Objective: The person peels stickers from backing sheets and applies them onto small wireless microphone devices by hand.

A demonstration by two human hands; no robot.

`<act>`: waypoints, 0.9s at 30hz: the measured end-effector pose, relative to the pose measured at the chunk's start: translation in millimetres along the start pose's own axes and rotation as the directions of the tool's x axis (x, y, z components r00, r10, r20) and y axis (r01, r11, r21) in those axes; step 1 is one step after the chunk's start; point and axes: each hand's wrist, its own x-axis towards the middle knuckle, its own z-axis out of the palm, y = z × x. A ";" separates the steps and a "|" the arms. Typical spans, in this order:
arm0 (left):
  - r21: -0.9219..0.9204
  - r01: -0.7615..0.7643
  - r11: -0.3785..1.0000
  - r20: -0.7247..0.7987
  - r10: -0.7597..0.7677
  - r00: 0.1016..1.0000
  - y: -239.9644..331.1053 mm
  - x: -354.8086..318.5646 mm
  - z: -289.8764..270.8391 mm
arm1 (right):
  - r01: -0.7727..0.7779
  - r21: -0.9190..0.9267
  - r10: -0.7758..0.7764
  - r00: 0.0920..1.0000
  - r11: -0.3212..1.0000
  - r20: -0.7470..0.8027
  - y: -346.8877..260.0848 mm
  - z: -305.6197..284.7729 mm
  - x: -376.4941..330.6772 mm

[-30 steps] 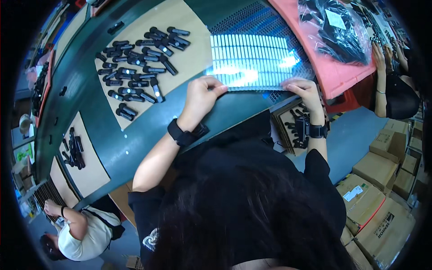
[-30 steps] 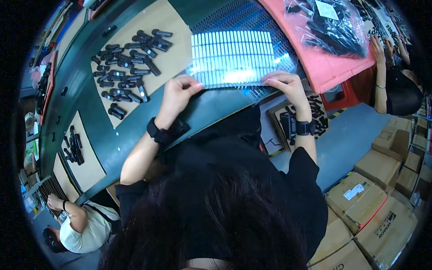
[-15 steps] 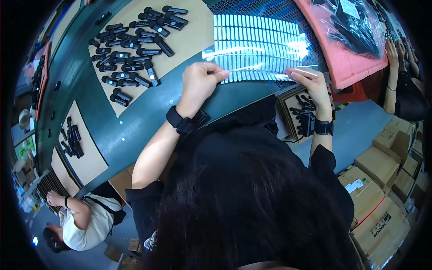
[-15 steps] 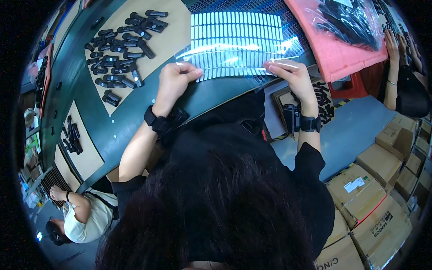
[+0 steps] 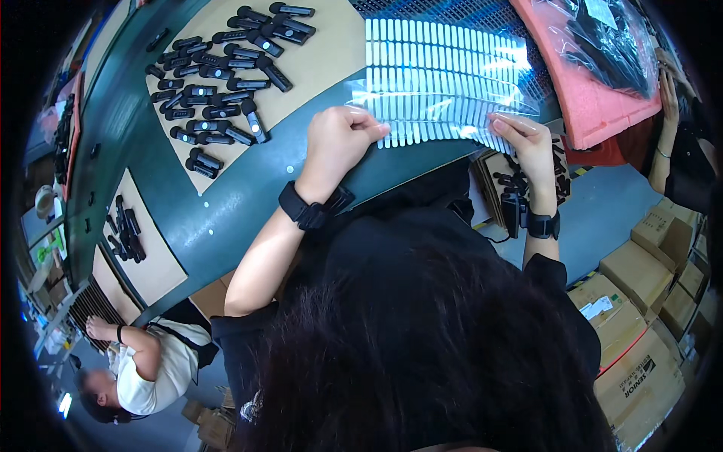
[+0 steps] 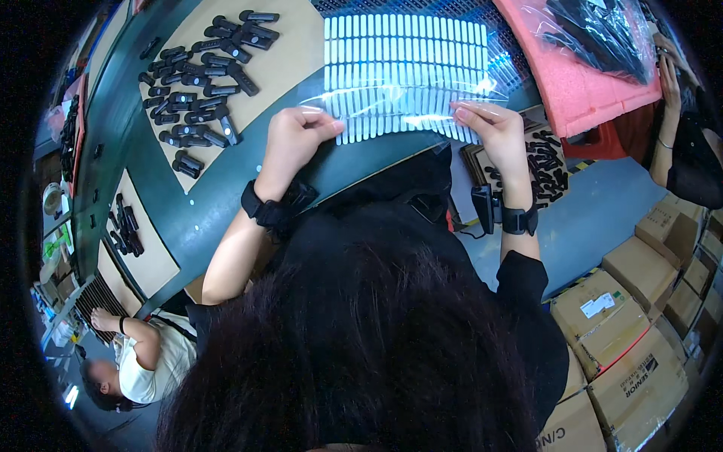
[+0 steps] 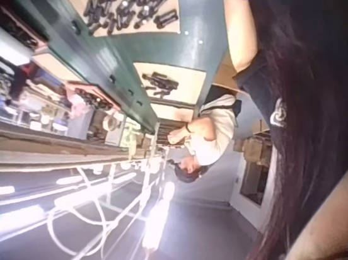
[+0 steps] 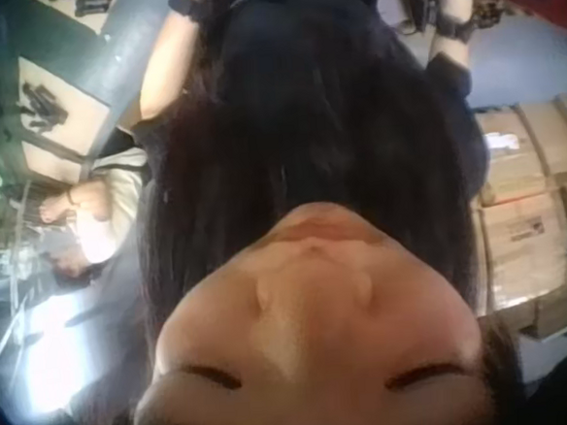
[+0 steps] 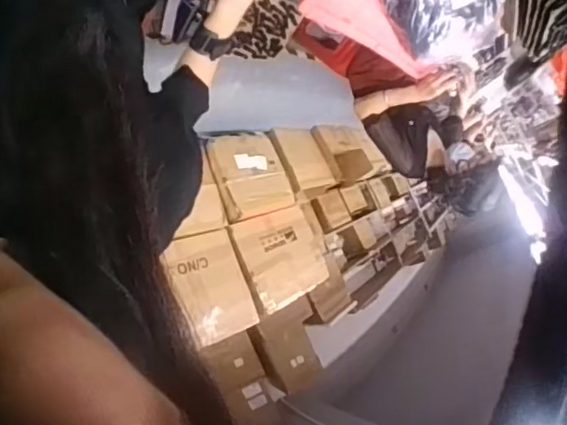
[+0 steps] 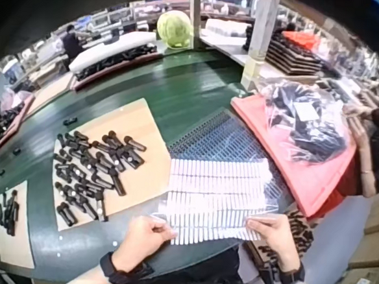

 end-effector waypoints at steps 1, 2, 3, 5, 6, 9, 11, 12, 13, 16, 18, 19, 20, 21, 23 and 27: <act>-0.012 -0.016 1.000 -0.004 0.016 1.000 -1.7 -2.6 0.1 | 0.006 -0.002 -0.006 1.000 1.000 -0.030 1.6 1.4 -1.9; -0.023 -0.032 0.999 -0.009 0.031 0.999 -3.1 -3.8 0.6 | 0.011 -0.004 -0.012 0.998 1.000 -0.061 3.6 3.0 -2.9; -0.024 -0.027 0.999 -0.004 0.027 1.000 -1.4 -4.2 1.3 | 0.005 -0.004 -0.005 0.998 1.000 -0.060 5.2 4.9 -4.0; 0.027 0.009 1.000 -0.072 -0.007 0.997 6.6 -1.3 1.7 | 0.071 0.042 -0.063 0.984 0.997 -0.166 8.4 11.0 -4.3; 0.052 0.027 0.998 -0.106 -0.021 0.994 9.2 0.0 2.1 | 0.107 0.062 -0.090 0.971 0.992 -0.220 9.3 12.6 -4.7; 0.114 0.025 0.993 -0.132 -0.009 0.991 6.6 2.9 2.8 | 0.123 -0.015 -0.123 0.956 0.992 -0.266 11.3 15.1 -4.9; 0.146 0.024 0.989 -0.148 -0.002 0.989 5.2 3.7 2.6 | 0.133 -0.054 -0.143 0.948 0.990 -0.285 11.4 17.6 -4.4; 0.160 0.032 0.987 -0.157 -0.006 0.988 5.0 3.7 2.1 | 0.144 -0.064 -0.157 0.945 0.987 -0.289 10.5 19.3 -3.9; 0.172 0.035 0.984 -0.159 -0.007 0.987 5.6 4.6 3.4 | 0.152 -0.077 -0.168 0.939 0.985 -0.299 10.3 19.3 -4.9; 0.219 0.046 0.975 -0.165 -0.009 0.986 8.2 5.4 5.2 | 0.159 -0.092 -0.180 0.930 0.983 -0.320 12.5 20.9 -5.4; 0.288 0.070 0.955 -0.175 -0.019 0.984 10.0 5.4 5.6 | 0.158 -0.095 -0.181 0.924 0.983 -0.338 14.4 21.4 -5.0; 0.285 0.068 0.956 -0.173 -0.018 0.985 11.1 5.5 5.6 | 0.157 -0.098 -0.181 0.923 0.983 -0.339 14.5 20.2 -4.9; 0.291 0.073 0.954 -0.167 -0.024 0.986 12.3 6.2 5.4 | 0.125 -0.053 -0.135 0.933 0.991 -0.335 14.3 18.6 -4.3; 0.295 0.078 0.952 -0.161 -0.031 0.986 13.2 7.1 5.3 | 0.092 -0.009 -0.090 0.940 0.996 -0.328 13.7 16.9 -3.7; 0.296 0.081 0.952 -0.152 -0.037 0.988 15.1 8.3 4.8 | 0.056 0.030 -0.043 0.946 0.998 -0.322 7.3 15.2 -4.3; 0.285 0.072 0.956 -0.156 -0.028 0.987 12.5 9.4 5.1 | 0.323 -0.325 -0.457 0.678 0.889 -0.576 -21.5 21.9 -10.8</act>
